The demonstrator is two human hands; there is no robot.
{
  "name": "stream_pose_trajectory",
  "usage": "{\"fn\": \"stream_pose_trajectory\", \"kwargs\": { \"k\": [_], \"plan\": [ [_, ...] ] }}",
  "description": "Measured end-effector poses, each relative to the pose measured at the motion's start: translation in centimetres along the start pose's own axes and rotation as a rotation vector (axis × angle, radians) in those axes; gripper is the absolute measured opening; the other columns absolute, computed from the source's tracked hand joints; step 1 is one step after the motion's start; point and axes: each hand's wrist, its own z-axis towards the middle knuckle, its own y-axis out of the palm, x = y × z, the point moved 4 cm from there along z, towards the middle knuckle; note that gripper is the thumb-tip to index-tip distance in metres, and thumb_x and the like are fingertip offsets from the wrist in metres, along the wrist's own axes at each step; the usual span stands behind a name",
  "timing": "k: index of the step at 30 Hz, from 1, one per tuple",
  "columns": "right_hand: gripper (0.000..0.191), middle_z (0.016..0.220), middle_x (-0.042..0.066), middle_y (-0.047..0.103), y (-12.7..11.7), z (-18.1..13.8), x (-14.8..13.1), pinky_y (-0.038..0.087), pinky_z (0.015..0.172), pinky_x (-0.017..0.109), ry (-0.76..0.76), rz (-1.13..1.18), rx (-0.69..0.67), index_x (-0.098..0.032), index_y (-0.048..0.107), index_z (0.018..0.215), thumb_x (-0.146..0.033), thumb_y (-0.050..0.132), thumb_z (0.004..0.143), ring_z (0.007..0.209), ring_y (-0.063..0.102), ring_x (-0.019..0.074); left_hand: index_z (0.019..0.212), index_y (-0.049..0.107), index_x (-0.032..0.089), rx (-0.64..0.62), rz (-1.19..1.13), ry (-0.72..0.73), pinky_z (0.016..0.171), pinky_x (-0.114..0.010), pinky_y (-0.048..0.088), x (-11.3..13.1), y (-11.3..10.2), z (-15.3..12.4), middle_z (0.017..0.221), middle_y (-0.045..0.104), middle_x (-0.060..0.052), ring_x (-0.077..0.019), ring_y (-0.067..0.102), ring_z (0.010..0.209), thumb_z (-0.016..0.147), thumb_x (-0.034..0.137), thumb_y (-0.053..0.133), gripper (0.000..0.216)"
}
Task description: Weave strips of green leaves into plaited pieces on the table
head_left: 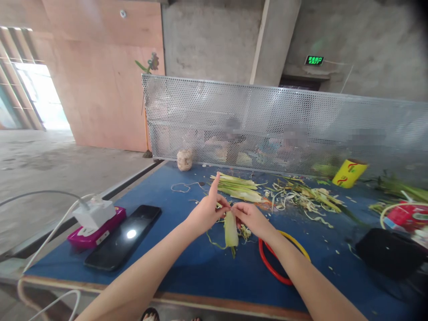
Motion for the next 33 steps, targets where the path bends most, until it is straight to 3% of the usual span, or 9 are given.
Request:
{"fn": "stream_pose_trajectory", "kwargs": {
  "k": [7, 11, 16, 20, 27, 33],
  "plan": [
    [0.035, 0.053, -0.004, 0.049, 0.2, -0.2, 0.2, 0.033, 0.047, 0.021, 0.048, 0.232, 0.017, -0.017, 0.053, 0.070, -0.052, 0.055, 0.073, 0.044, 0.044, 0.0073, 0.138, 0.004, 0.016, -0.010, 0.377, 0.200, 0.069, -0.029, 0.044, 0.3, 0.7, -0.3, 0.082, 0.063, -0.005, -0.0164, 0.057, 0.073, 0.077, 0.013, 0.043, 0.072],
    [0.036, 0.052, -0.005, 0.048, 0.4, -0.4, 0.2, 0.030, 0.045, 0.020, 0.101, 0.370, -0.020, -0.016, 0.052, 0.069, -0.050, 0.062, 0.067, 0.044, 0.041, 0.0057, 0.138, 0.001, 0.016, -0.078, 0.430, 0.268, 0.070, -0.029, 0.044, 0.6, 0.7, -0.4, 0.082, 0.064, -0.005, -0.0170, 0.058, 0.074, 0.081, 0.016, 0.041, 0.070],
    [0.032, 0.052, -0.005, 0.048, 0.3, -0.3, 0.2, 0.028, 0.044, 0.019, 0.082, 0.394, -0.039, -0.015, 0.052, 0.067, -0.045, 0.064, 0.068, 0.044, 0.040, 0.0048, 0.137, -0.010, 0.019, -0.116, 0.271, 0.229, 0.071, -0.028, 0.046, 0.8, -0.2, -0.4, 0.087, 0.065, -0.005, -0.0154, 0.060, 0.076, 0.081, 0.016, 0.045, 0.079],
    [0.031, 0.054, -0.004, 0.051, 0.0, -0.3, 0.0, 0.029, 0.043, 0.019, 0.070, 0.323, -0.043, -0.016, 0.051, 0.067, -0.045, 0.062, 0.069, 0.044, 0.041, 0.0050, 0.135, -0.017, 0.022, -0.106, 0.020, 0.125, 0.062, -0.025, 0.050, 0.5, -0.4, -0.2, 0.083, 0.063, -0.003, -0.0115, 0.059, 0.065, 0.078, 0.015, 0.049, 0.088],
    [0.030, 0.056, -0.004, 0.052, -0.6, -0.7, -1.8, 0.036, 0.048, 0.022, -0.028, 0.082, -0.027, -0.018, 0.051, 0.068, -0.047, 0.056, 0.074, 0.047, 0.045, 0.0073, 0.137, -0.009, 0.025, -0.073, -0.415, -0.032, 0.049, -0.024, 0.053, 0.3, -0.1, 0.2, 0.083, 0.061, -0.005, -0.0174, 0.060, 0.076, 0.071, 0.017, 0.060, 0.096],
    [0.028, 0.059, -0.003, 0.051, -0.6, -0.8, -2.1, 0.036, 0.049, 0.023, -0.073, 0.035, 0.014, -0.018, 0.050, 0.070, -0.046, 0.053, 0.075, 0.049, 0.045, 0.0082, 0.138, -0.002, 0.024, -0.029, -0.477, -0.119, 0.053, -0.029, 0.055, -0.1, -0.2, 0.3, 0.082, 0.064, -0.005, -0.0161, 0.061, 0.070, 0.068, 0.016, 0.064, 0.097]
  ]
}}
